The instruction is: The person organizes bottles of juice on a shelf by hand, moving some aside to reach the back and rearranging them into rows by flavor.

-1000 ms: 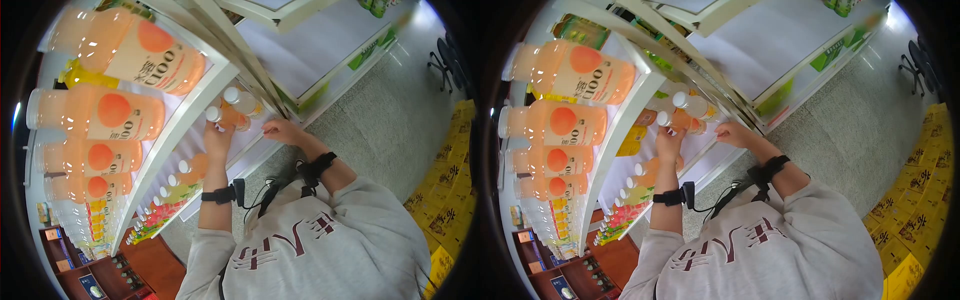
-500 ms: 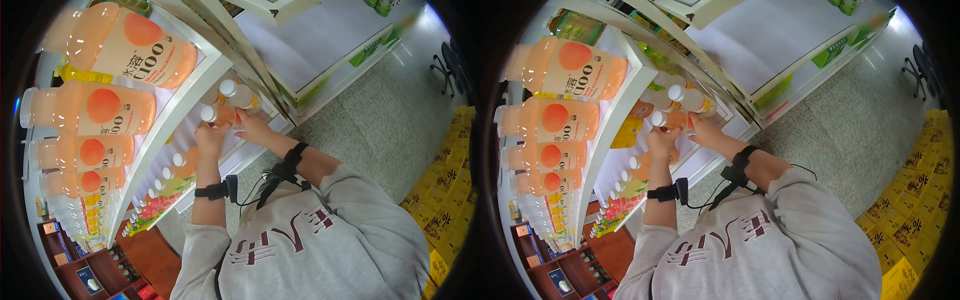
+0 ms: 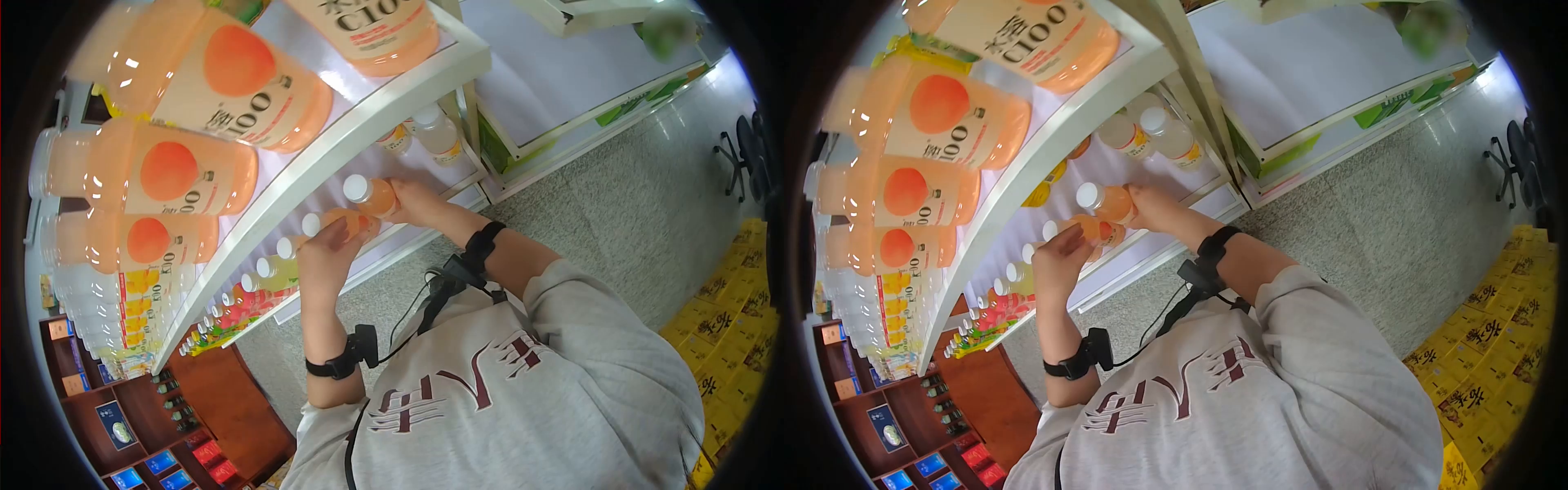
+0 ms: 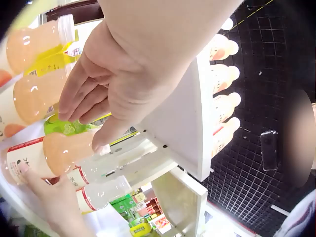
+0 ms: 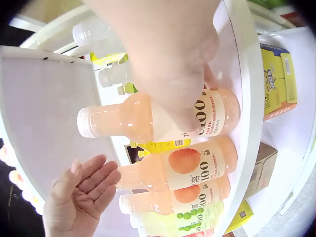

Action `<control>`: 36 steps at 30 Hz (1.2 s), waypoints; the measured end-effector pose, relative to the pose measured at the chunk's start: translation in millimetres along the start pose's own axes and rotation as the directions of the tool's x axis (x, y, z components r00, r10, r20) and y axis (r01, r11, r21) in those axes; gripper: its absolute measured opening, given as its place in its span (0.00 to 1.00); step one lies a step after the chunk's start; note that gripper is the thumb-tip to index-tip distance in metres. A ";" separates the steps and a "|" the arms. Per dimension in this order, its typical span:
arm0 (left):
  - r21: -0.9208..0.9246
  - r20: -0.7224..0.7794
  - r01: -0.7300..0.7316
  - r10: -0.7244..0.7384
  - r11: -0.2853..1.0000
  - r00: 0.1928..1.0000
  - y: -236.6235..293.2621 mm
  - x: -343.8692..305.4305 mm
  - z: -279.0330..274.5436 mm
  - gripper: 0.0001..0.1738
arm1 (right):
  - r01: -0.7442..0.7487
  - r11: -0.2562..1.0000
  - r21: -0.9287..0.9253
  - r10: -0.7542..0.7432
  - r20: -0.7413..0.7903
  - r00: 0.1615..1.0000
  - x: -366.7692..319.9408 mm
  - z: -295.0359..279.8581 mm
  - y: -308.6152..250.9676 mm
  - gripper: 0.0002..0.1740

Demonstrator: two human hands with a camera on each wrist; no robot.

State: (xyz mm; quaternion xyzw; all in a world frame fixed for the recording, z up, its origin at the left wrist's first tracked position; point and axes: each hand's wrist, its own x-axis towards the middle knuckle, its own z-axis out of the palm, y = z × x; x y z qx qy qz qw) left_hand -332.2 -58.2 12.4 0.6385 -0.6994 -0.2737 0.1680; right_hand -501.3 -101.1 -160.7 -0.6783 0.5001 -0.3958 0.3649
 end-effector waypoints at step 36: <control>-0.106 -0.116 -0.512 0.501 0.852 0.858 2.2 184.0 -53.1 0.22 | -0.078 0.986 0.146 0.114 -0.258 0.959 -14.3 -70.6 -24.9 0.15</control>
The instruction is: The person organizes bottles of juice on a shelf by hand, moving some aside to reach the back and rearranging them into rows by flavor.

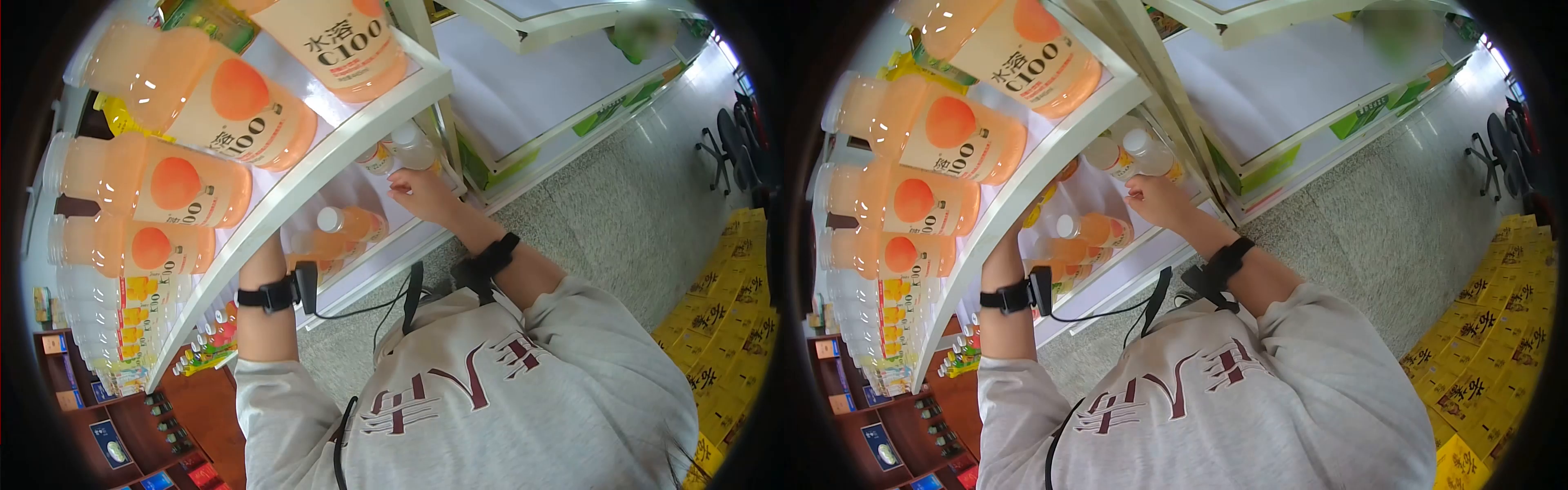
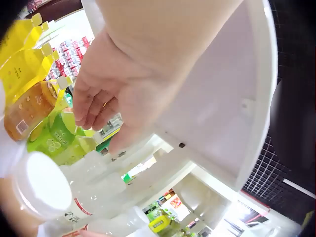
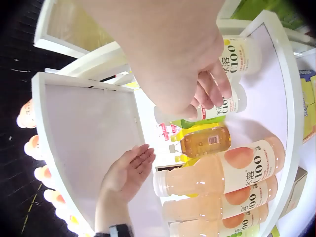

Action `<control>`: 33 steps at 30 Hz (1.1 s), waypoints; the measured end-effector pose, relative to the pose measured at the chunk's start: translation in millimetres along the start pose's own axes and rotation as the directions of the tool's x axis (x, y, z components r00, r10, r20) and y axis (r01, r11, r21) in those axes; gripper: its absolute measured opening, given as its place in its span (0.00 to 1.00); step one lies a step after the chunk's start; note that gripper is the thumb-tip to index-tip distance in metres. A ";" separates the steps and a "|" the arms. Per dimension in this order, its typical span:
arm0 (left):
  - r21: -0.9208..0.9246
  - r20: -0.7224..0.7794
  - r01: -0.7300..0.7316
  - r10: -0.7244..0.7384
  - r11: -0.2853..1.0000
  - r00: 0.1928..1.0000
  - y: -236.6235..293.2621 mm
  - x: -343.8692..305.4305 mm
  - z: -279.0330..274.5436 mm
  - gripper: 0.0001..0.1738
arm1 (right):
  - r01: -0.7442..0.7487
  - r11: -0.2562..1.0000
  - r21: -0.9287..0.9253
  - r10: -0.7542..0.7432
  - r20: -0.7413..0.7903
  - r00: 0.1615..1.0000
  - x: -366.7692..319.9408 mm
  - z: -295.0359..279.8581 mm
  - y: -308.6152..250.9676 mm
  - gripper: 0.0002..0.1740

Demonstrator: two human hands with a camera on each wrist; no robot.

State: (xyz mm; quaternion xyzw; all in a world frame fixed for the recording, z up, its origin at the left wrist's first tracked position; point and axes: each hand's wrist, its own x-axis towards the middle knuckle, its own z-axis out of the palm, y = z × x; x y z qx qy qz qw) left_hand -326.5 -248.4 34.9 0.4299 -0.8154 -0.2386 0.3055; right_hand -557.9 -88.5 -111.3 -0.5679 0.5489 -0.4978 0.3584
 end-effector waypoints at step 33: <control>-0.144 0.408 -0.012 0.070 0.990 0.910 38.6 -2.6 38.9 0.26 | -0.019 0.996 -0.084 0.006 -0.155 0.988 17.5 -46.3 24.2 0.35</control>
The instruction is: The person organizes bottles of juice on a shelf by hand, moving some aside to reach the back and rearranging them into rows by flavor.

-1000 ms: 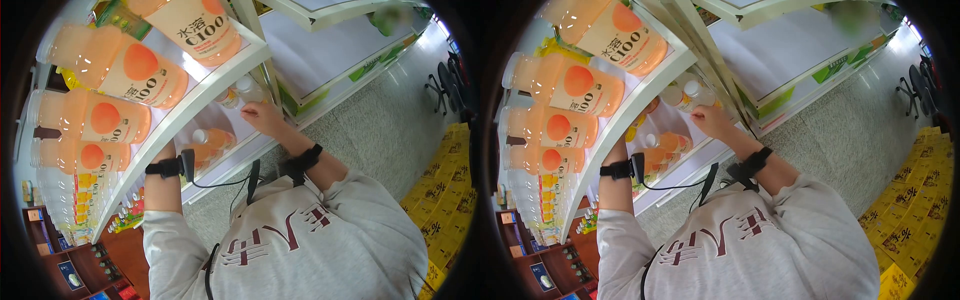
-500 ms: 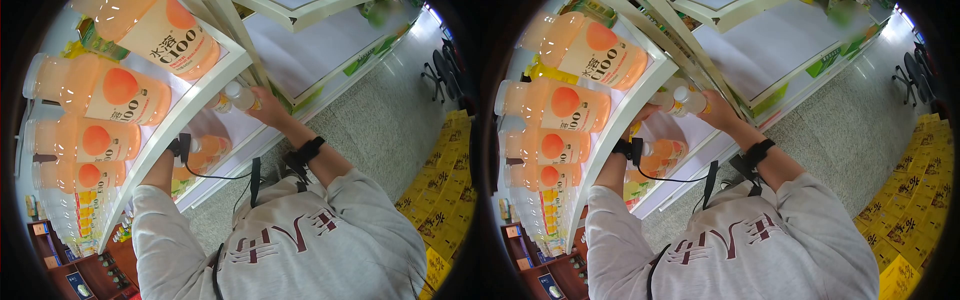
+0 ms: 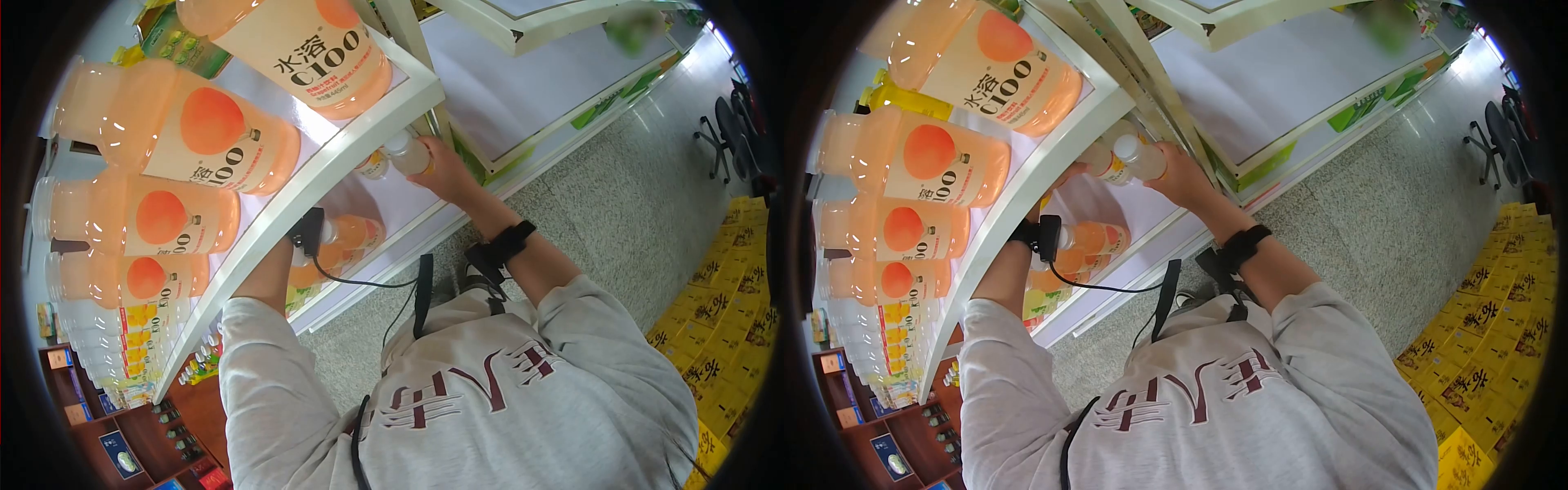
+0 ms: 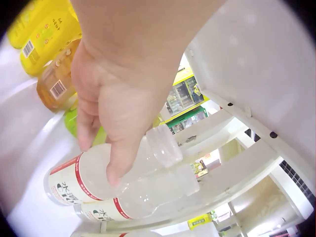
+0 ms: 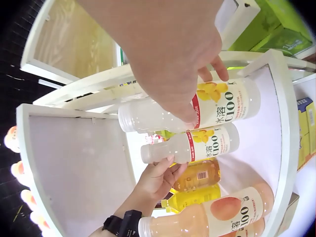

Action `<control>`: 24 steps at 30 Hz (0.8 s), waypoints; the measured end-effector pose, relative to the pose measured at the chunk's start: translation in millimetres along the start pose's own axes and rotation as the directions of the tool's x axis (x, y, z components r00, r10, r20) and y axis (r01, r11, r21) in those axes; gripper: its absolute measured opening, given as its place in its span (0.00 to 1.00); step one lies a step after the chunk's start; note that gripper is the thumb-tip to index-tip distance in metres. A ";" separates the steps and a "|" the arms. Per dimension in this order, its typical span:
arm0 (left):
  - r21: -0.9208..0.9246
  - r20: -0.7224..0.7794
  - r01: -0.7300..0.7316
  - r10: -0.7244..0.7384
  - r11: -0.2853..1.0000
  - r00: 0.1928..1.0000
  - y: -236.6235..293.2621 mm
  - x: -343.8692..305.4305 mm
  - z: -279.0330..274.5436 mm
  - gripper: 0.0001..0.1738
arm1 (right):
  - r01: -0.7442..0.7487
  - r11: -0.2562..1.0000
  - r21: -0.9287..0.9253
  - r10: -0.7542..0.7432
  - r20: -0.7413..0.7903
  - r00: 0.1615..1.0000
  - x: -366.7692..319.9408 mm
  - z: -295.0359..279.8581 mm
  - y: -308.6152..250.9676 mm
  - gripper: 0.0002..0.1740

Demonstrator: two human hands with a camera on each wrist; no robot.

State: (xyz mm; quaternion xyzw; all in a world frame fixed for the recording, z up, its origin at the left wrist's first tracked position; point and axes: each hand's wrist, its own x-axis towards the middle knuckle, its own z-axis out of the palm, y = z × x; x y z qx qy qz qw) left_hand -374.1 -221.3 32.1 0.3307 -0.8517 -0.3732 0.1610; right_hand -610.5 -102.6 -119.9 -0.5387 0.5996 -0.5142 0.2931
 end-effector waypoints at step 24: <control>0.288 0.120 0.062 -0.100 0.955 0.988 30.4 -2.4 34.3 0.30 | -0.023 1.000 -0.014 0.024 0.036 0.999 3.2 -6.6 -4.1 0.37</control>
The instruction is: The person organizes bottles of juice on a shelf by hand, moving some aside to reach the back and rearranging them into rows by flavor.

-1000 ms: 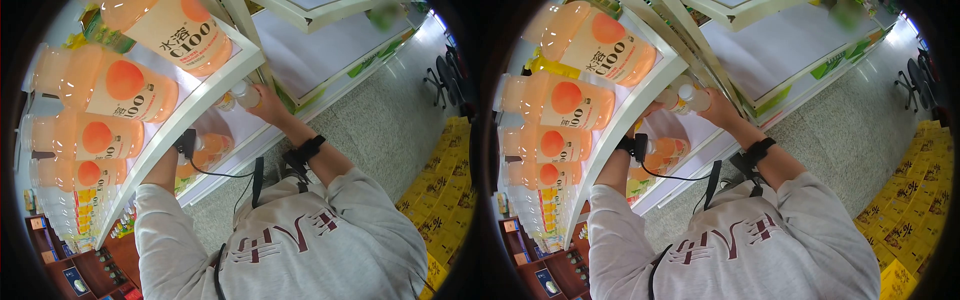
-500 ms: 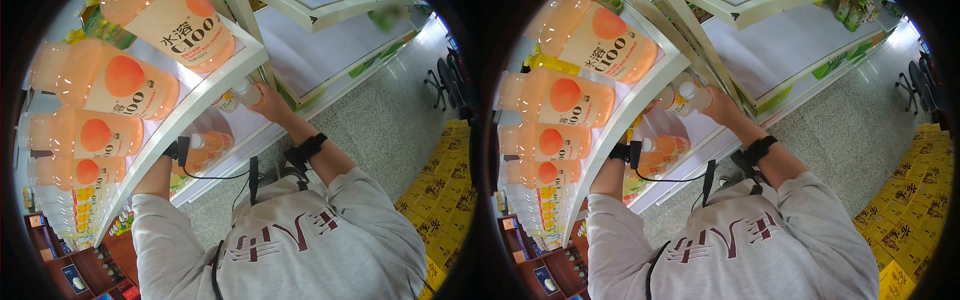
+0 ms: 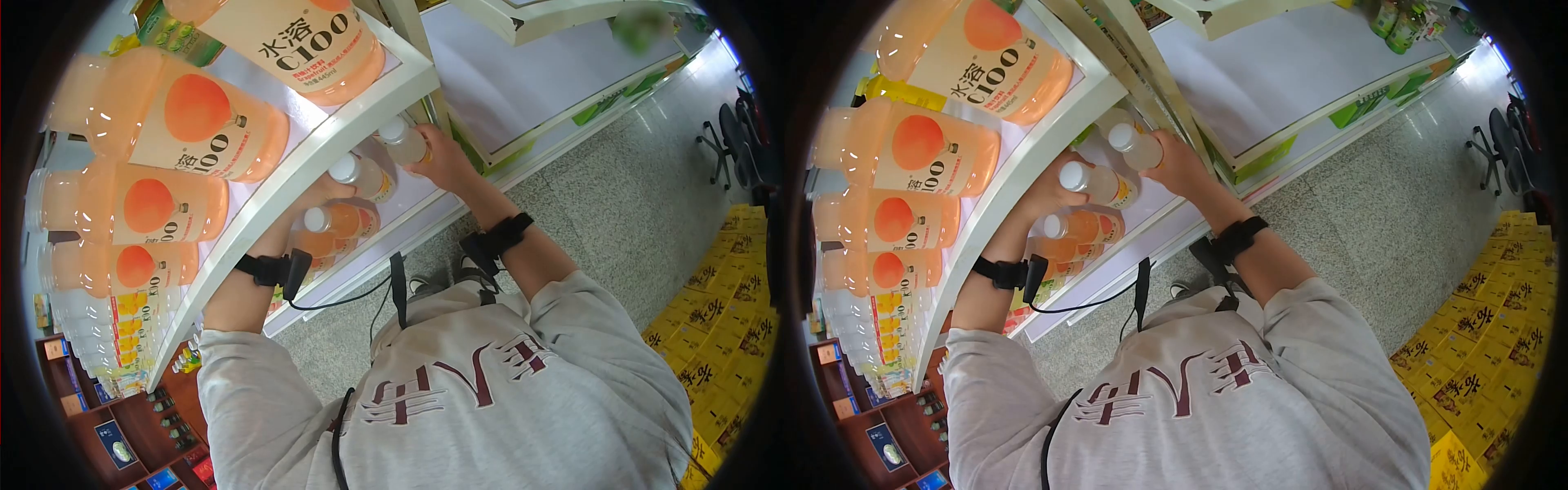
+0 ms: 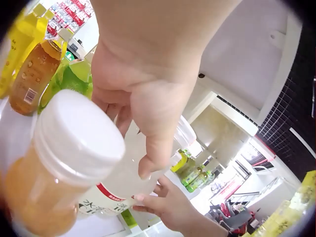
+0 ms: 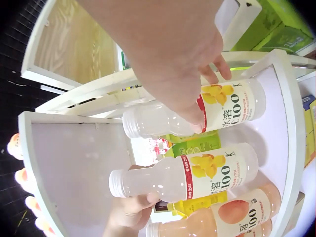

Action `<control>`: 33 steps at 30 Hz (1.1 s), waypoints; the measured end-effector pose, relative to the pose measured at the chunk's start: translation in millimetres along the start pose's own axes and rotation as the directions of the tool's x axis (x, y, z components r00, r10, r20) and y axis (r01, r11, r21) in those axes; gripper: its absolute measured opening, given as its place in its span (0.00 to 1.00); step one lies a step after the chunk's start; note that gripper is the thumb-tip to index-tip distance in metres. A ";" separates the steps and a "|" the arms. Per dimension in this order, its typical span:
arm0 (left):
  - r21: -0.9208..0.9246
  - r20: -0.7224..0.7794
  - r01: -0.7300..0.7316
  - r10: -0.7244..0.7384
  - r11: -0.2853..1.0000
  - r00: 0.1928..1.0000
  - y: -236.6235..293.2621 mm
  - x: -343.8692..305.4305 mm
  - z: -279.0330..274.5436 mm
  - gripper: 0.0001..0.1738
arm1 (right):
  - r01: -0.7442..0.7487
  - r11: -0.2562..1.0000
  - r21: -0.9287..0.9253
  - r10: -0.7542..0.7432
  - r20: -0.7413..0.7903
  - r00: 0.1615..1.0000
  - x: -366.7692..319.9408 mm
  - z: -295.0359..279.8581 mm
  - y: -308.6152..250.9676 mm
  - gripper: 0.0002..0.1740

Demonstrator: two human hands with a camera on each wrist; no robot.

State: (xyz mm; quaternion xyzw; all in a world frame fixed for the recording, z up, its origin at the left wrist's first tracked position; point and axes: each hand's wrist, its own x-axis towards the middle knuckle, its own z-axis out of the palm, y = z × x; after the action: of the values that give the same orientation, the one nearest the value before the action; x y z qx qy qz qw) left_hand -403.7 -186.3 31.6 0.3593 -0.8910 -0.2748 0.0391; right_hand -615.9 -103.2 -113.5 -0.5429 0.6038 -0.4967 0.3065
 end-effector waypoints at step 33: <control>0.316 0.114 0.061 -0.102 0.947 0.988 37.3 -22.9 11.3 0.21 | 0.053 0.999 0.002 -0.053 -0.030 0.998 -1.7 12.6 14.8 0.38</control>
State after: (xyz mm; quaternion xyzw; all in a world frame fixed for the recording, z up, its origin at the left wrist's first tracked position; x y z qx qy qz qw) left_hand -413.0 -143.9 44.2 0.3789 -0.9082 -0.1550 -0.0870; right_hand -609.3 -106.1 -131.6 -0.5509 0.5932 -0.5133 0.2850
